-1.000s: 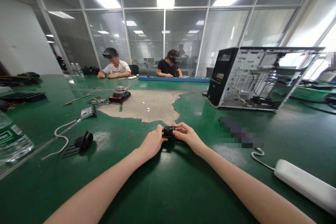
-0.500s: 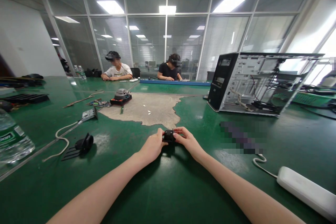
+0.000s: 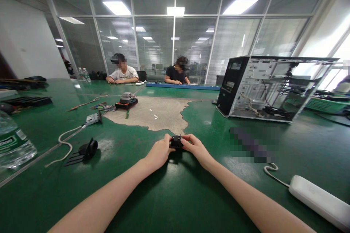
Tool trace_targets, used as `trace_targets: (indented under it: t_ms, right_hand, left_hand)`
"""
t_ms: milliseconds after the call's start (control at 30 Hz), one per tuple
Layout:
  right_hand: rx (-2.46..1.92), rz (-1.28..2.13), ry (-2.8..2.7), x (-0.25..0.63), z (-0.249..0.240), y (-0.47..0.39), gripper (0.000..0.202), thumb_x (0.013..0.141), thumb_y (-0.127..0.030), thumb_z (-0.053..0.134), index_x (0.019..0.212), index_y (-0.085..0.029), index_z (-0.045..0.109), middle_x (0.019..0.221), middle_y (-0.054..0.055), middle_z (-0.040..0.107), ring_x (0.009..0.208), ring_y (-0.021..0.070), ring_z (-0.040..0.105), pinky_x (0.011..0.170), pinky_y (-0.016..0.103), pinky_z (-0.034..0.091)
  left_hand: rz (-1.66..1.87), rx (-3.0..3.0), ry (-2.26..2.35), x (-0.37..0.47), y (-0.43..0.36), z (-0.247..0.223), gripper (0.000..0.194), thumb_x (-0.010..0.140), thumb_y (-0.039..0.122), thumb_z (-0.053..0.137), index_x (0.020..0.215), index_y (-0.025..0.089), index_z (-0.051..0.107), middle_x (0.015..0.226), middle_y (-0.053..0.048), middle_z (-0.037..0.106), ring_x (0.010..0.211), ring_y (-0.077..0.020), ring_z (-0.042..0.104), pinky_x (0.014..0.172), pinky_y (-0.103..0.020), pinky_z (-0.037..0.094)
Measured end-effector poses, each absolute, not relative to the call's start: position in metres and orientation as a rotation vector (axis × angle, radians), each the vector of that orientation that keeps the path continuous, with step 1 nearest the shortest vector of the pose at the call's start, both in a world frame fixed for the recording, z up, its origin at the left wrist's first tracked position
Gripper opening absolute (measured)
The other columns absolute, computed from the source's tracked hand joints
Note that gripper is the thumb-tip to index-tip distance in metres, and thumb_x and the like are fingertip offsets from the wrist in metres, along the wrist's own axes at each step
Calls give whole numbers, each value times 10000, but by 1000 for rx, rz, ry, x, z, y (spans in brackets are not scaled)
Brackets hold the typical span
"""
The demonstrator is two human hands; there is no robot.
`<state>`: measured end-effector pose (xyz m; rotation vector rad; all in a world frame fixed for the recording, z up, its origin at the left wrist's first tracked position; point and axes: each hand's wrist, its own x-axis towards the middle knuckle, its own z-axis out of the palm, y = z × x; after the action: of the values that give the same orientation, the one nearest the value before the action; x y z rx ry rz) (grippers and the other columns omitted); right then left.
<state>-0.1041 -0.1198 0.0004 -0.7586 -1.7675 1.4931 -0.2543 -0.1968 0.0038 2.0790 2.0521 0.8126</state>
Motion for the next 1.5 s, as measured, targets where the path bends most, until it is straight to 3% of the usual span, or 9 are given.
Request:
trace_targets:
  t_ms: [200, 400, 700, 1033, 1200, 1500]
  right_hand:
    - [-664, 1481, -1841, -98, 4, -122, 306, 655, -331, 604, 911, -201, 496, 897, 16, 550, 783, 130, 550, 739, 297, 438]
    - [-685, 1415, -1835, -100, 5, -122, 238, 703, -354, 549, 871, -192, 507, 846, 8, 539, 715, 102, 529, 709, 279, 436]
    - [-625, 1470, -1894, -97, 4, -123, 309, 670, -302, 591, 942, -215, 476, 907, 12, 540, 812, 125, 546, 785, 309, 420]
    - [-716, 1439, -1878, -105, -1, -119, 270, 734, -368, 500, 929, -182, 498, 906, 46, 545, 805, 135, 536, 760, 319, 437]
    - [-595, 1430, -1924, -100, 1, -120, 305, 679, -301, 588, 937, -210, 453, 922, 24, 537, 876, 138, 530, 814, 322, 415]
    - [-709, 1401, -1836, -105, -3, -121, 300, 710, -393, 529, 925, -187, 492, 893, 32, 538, 765, 122, 537, 733, 313, 455]
  left_hand:
    - [790, 2066, 2083, -255, -196, 4, 272, 736, 194, 528, 933, 169, 342, 891, -87, 600, 833, -221, 591, 682, -281, 429]
    - [829, 2092, 2028, -256, -196, 3, 260, 744, 187, 513, 940, 164, 345, 945, -105, 594, 893, -218, 576, 718, -286, 429]
    - [824, 2071, 2035, -255, -196, 3, 263, 743, 187, 512, 948, 165, 348, 941, -101, 597, 892, -217, 578, 723, -289, 430]
    - [796, 2071, 2074, -257, -195, 1, 269, 741, 202, 521, 942, 167, 347, 894, -93, 605, 839, -231, 592, 687, -291, 436]
    - [809, 2086, 2038, -258, -197, 3, 272, 739, 202, 521, 943, 172, 344, 926, -93, 600, 874, -222, 582, 709, -284, 431]
    - [789, 2097, 2037, -259, -198, 4, 253, 750, 207, 501, 936, 168, 335, 878, -80, 605, 816, -213, 597, 670, -275, 435]
